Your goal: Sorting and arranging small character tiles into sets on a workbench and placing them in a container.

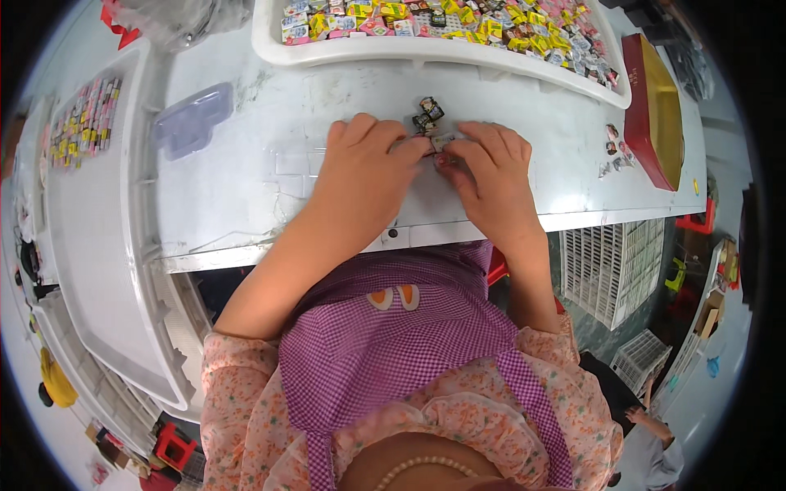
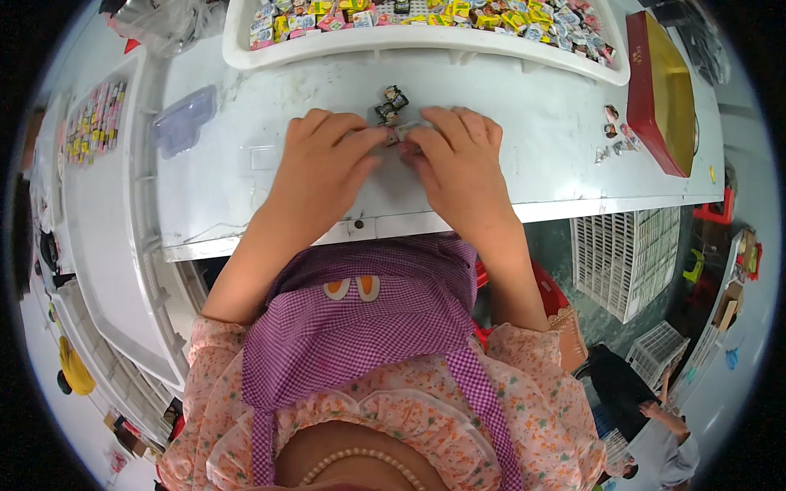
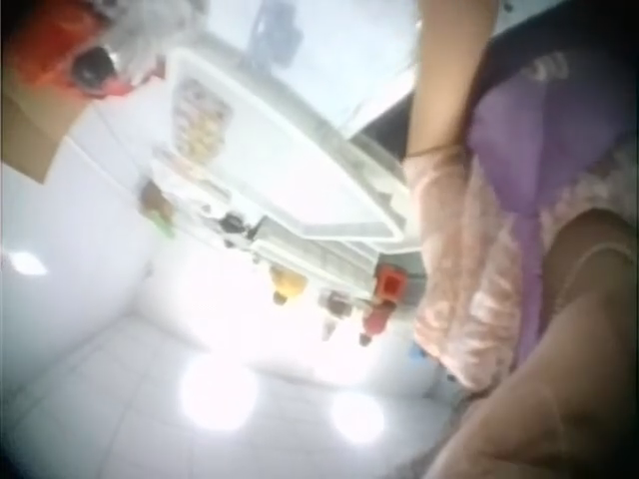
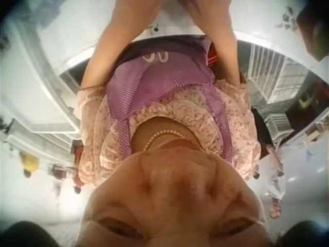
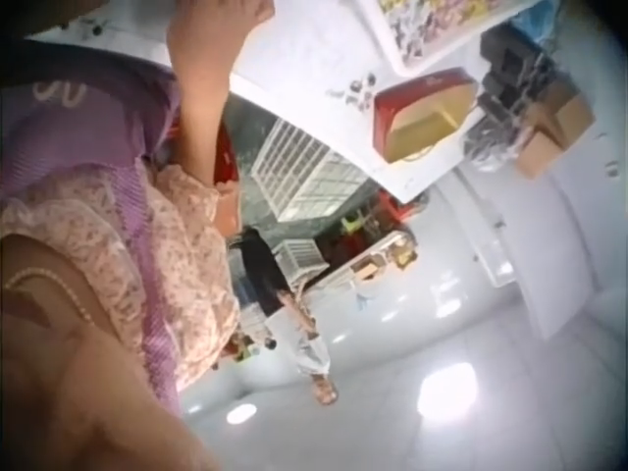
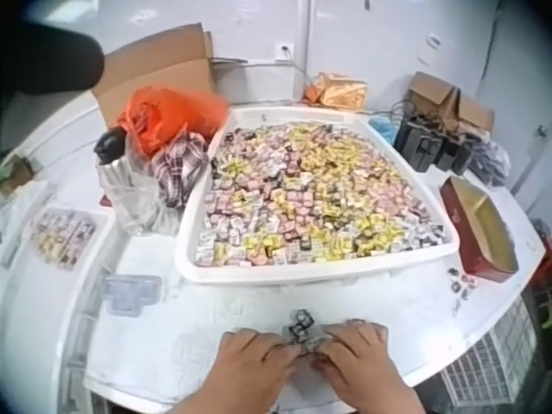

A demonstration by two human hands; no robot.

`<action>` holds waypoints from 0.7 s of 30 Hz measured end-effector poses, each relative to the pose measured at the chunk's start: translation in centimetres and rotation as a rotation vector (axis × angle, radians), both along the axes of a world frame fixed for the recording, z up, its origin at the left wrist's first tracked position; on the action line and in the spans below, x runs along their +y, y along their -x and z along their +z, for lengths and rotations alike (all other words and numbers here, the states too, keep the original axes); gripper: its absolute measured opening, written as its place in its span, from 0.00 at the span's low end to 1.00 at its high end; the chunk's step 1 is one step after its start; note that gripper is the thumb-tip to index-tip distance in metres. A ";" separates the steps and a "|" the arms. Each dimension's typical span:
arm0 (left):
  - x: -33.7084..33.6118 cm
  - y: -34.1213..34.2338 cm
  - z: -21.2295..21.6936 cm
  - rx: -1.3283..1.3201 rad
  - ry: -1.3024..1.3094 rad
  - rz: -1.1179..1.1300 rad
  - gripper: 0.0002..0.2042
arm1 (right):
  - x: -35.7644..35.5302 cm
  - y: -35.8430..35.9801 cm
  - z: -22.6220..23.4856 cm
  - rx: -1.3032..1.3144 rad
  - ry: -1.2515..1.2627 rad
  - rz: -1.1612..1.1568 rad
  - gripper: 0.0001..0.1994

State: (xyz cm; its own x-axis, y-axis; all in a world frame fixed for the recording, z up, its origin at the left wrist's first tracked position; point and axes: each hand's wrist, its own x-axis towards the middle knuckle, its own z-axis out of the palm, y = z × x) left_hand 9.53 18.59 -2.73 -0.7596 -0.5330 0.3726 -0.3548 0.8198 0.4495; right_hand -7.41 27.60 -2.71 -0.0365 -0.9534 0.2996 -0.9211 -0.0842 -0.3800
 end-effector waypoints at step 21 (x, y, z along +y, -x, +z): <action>-2.9 -7.6 0.7 0.026 -0.278 0.029 0.11 | 0.7 -0.9 0.2 -0.045 0.070 -0.110 0.12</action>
